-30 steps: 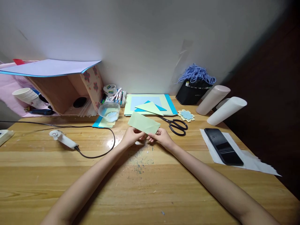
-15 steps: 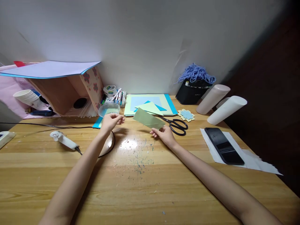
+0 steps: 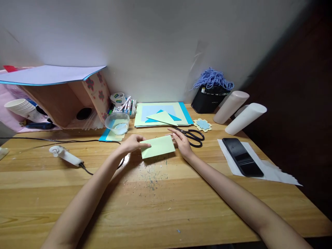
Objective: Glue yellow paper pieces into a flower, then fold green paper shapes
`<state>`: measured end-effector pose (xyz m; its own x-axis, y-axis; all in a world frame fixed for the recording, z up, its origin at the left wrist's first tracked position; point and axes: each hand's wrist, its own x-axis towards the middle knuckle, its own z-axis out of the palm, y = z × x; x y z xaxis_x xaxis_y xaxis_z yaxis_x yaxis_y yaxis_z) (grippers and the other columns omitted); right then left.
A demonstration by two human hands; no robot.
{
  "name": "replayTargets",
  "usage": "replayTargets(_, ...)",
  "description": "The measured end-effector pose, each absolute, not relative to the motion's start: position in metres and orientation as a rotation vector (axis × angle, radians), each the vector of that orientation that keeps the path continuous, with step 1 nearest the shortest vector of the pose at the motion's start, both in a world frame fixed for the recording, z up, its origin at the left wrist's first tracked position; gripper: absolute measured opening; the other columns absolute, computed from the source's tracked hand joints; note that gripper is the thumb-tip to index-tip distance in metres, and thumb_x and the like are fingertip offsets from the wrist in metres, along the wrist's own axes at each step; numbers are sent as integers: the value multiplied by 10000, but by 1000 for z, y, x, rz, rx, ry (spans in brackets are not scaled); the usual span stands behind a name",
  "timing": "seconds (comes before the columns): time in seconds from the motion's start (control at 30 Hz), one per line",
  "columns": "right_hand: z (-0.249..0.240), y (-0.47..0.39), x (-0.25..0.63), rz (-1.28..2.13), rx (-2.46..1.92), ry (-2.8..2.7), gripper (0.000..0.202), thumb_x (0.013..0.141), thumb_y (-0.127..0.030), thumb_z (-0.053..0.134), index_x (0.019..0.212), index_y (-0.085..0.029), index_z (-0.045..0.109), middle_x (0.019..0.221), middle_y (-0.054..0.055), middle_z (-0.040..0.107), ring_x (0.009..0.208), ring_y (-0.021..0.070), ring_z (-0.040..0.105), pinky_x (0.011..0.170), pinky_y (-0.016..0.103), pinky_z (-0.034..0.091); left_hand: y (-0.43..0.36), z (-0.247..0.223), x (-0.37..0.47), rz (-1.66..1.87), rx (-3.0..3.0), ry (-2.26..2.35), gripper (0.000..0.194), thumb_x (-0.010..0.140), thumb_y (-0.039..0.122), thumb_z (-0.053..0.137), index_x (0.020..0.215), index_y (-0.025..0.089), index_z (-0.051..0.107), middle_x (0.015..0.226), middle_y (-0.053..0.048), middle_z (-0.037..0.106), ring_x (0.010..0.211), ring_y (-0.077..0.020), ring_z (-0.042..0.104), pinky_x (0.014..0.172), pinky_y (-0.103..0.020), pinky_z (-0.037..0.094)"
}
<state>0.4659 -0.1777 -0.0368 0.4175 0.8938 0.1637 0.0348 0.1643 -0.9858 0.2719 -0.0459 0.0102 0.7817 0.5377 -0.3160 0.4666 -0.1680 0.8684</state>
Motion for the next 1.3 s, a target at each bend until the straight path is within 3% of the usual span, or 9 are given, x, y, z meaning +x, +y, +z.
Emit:
replayTargets(0.1, -40, -175, 467, 1011, -1249, -871, 402, 788, -432, 485, 1103, -184, 526, 825, 42, 632, 680, 130, 587, 582, 245, 474, -41, 12, 269, 159, 1861, 808, 337, 559, 461, 669, 673, 149, 616, 642, 2, 583, 575, -110, 489, 526, -214, 338)
replayTargets(0.23, -41, -175, 464, 1042, -1280, -915, 454, 663, -367, 655, 1048, -175, 510, 734, 11, 625, 694, 146, 595, 604, 258, 493, -39, 18, 266, 165, 1853, 829, 324, 575, 460, 657, 614, 145, 594, 579, 14, 532, 545, -95, 458, 486, -196, 319)
replayTargets(0.5, -41, -176, 461, 994, -1325, -911, 317, 676, -390, 632, 874, -155, 558, 724, 15, 625, 579, 118, 581, 532, 247, 494, -36, 18, 266, 210, 1736, 896, 301, 597, 426, 659, 631, 130, 619, 547, 20, 529, 516, -68, 456, 518, -187, 367)
replayTargets(0.73, -43, -178, 460, 1012, -1326, -934, 296, 671, -396, 635, 824, -154, 558, 677, -2, 618, 512, 94, 565, 503, 222, 487, -37, 17, 266, 220, 1844, 850, 365, 610, 430, 645, 818, 130, 644, 760, -63, 646, 694, -150, 564, 617, -242, 414)
replayTargets(0.83, -43, -182, 453, 1093, -1337, -996, 296, 666, -387, 643, 828, -151, 567, 671, 3, 620, 484, 90, 550, 482, 219, 479, -46, 19, 269, 130, 2071, 683, 329, 666, 456, 582, 779, 156, 656, 760, -57, 652, 684, -157, 555, 587, -237, 381)
replayTargets(0.97, -34, -184, 446, 1116, -1337, -1153, 296, 706, -402, 600, 877, -160, 594, 775, 35, 634, 557, 117, 573, 530, 248, 494, -61, 19, 276, 131, 2347, 640, 336, 726, 454, 504, 589, 159, 591, 554, -12, 554, 520, -116, 441, 475, -228, 253)
replayTargets(1.13, -15, -193, 482, 547, -1857, -1360, 321, 876, -333, 319, 934, -194, 603, 896, 55, 639, 762, 156, 593, 701, 280, 465, -60, 22, 278, 232, 2347, 704, 343, 767, 432, 440, 560, 163, 488, 534, 8, 454, 516, -112, 395, 472, -230, 221)
replayTargets(1.2, -12, -203, 507, 380, -2012, -1299, 232, 829, -249, 404, 916, -150, 595, 1017, 125, 586, 942, 235, 536, 836, 370, 394, -57, 26, 277, 258, 2335, 709, 338, 778, 427, 426, 567, 165, 463, 544, 11, 436, 525, -112, 388, 481, -231, 230)
replayTargets(1.3, -14, -218, 535, 86, -2470, -1256, 238, 708, -158, 526, 928, -73, 559, 1010, 201, 544, 1004, 303, 480, 848, 394, 358, -55, 34, 273, 235, 2362, 643, 341, 783, 432, 424, 567, 168, 431, 549, 17, 404, 529, -110, 367, 491, -233, 237)
